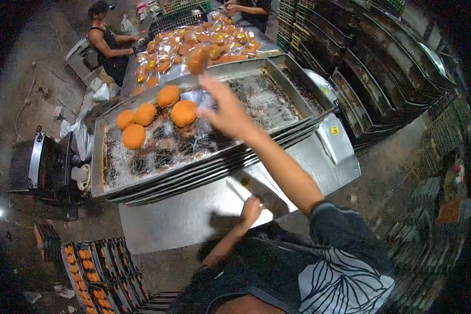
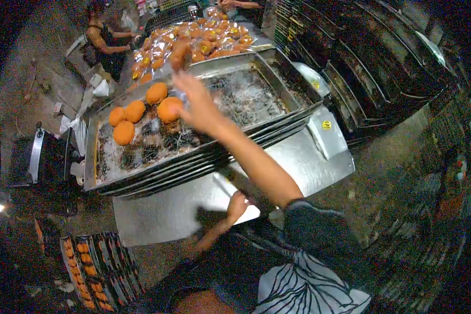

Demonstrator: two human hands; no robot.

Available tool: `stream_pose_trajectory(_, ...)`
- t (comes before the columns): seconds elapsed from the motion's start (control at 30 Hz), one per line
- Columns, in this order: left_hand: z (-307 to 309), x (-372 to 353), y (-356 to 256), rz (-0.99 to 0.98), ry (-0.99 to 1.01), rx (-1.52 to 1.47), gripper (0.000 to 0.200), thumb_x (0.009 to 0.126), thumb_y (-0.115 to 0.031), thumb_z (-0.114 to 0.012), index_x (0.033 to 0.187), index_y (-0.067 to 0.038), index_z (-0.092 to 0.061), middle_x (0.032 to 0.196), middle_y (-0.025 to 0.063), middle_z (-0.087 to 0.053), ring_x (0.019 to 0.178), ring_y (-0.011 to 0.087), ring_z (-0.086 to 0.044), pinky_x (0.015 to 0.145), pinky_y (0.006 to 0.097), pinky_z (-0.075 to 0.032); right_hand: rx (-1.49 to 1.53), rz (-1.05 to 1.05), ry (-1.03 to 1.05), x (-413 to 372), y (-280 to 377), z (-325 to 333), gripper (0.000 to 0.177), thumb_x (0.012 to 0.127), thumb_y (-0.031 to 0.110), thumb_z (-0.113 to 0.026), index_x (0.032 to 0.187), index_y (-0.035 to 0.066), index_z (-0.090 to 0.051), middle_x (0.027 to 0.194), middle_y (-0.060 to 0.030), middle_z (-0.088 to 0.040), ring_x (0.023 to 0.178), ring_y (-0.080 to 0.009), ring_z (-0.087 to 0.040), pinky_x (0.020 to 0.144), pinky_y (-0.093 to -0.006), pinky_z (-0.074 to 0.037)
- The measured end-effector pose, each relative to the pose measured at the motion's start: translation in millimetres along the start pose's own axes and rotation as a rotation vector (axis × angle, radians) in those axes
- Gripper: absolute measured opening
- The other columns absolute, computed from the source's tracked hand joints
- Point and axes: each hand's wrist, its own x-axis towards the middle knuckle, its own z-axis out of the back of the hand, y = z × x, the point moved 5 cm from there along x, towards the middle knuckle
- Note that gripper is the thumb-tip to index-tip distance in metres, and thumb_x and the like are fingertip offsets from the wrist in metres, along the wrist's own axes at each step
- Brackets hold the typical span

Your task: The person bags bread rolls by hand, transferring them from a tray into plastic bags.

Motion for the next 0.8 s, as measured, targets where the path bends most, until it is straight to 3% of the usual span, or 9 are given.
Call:
stream_pose_trajectory(0.03,0.7,1.9,0.7,-0.057,-0.017,0.037,0.022,0.069,-0.019,-0.060,0.072,0.002,-0.061,0.076,0.0163,-0.057,0.077,0.0332,-0.054,0.069,0.0399,-0.043,0.197,-0.229,0.301,-36.9,6.0,10.6,0.048,0.075,0.024,-0.058,0.115,0.004,-0.044,0.122,-0.0167,-0.041,0.115,-0.0278,-0.037,0.098,-0.0353,-0.024)
stream_pose_trajectory(0.13,-21.0,3.1,45.2,0.021,-0.007,-0.381,0.015,0.073,-0.012,-0.056,0.080,0.000,-0.059,0.073,0.0112,-0.057,0.071,0.0228,-0.056,0.064,0.0321,-0.044,0.325,-0.997,0.920,-206.0,-8.8,48.6,0.036,0.076,0.034,-0.056,0.096,0.004,-0.059,0.091,-0.0122,-0.060,0.088,-0.0203,-0.056,0.078,-0.0309,-0.042)
stream_pose_trajectory(0.23,-2.1,-0.4,47.2,0.190,-0.090,-1.623,0.017,0.076,-0.014,-0.056,0.086,0.000,-0.056,0.074,0.0047,-0.057,0.073,0.0132,-0.054,0.066,0.0272,-0.044,0.517,-0.956,1.218,-306.1,-7.8,76.4,0.021,0.078,0.022,-0.057,0.084,0.002,-0.058,0.076,-0.0071,-0.060,0.072,-0.0139,-0.055,0.064,-0.0291,-0.043)
stream_pose_trajectory(0.5,59.8,9.0,-9.7,0.276,0.133,-0.654,0.025,0.069,-0.016,-0.067,0.085,0.001,-0.060,0.072,0.0040,-0.060,0.068,0.0101,-0.055,0.063,0.0257,-0.044,-0.006,-0.925,0.617,-282.4,12.7,104.7,0.021,0.082,0.022,-0.051,0.081,0.002,-0.043,0.057,-0.0178,-0.050,0.048,-0.0330,-0.049,0.047,-0.0357,-0.040)
stream_pose_trajectory(0.53,60.6,5.8,-16.8,0.359,0.142,-0.955,0.026,0.064,-0.016,-0.070,0.082,-0.001,-0.061,0.067,0.0045,-0.060,0.064,0.0113,-0.054,0.058,0.0269,-0.044,-0.073,-0.943,0.580,-294.4,17.0,100.4,0.019,0.083,0.020,-0.050,0.087,0.003,-0.045,0.057,-0.0163,-0.052,0.048,-0.0313,-0.049,0.046,-0.0343,-0.041)
stream_pose_trajectory(0.6,112.3,13.8,-33.1,0.221,-0.098,-0.762,0.015,0.067,-0.012,-0.067,0.079,-0.003,-0.063,0.067,0.0066,-0.056,0.065,0.0157,-0.054,0.058,0.0268,-0.043,-0.155,-0.934,0.538,-273.8,19.4,93.8,0.018,0.083,0.019,-0.049,0.092,0.004,-0.047,0.057,-0.0147,-0.053,0.047,-0.0295,-0.050,0.046,-0.0329,-0.041)
stream_pose_trajectory(0.67,151.3,12.6,-40.5,0.081,-0.408,-0.713,0.008,0.068,-0.005,-0.064,0.076,-0.002,-0.063,0.066,0.0082,-0.053,0.065,0.0171,-0.053,0.058,0.0261,-0.041,0.423,-1.623,0.601,-258.2,22.2,74.1,0.022,0.085,0.016,-0.044,0.100,0.000,-0.047,0.058,-0.0069,-0.055,0.050,-0.0201,-0.054,0.046,-0.0310,-0.041)
stream_pose_trajectory(0.73,183.7,4.7,-59.4,-0.134,-0.429,-0.638,0.011,0.070,-0.001,-0.061,0.081,-0.003,-0.063,0.069,0.0075,-0.053,0.064,0.0159,-0.051,0.057,0.0257,-0.040,1.130,-1.824,-0.113,-222.1,9.3,47.3,0.034,0.090,0.021,-0.037,0.117,0.000,-0.042,0.088,-0.0053,-0.054,0.069,-0.0065,-0.049,0.052,-0.0181,-0.040)
stream_pose_trajectory(0.8,192.5,2.0,-40.9,-0.102,-0.564,-0.749,0.025,0.072,0.000,-0.058,0.097,-0.002,-0.057,0.074,0.0064,-0.054,0.065,0.0151,-0.052,0.057,0.0248,-0.041,1.169,-1.342,-0.201,-159.6,7.4,29.0,0.050,0.086,0.038,-0.039,0.125,0.007,-0.033,0.118,-0.0117,-0.045,0.102,-0.0189,-0.048,0.084,-0.0279,-0.039)
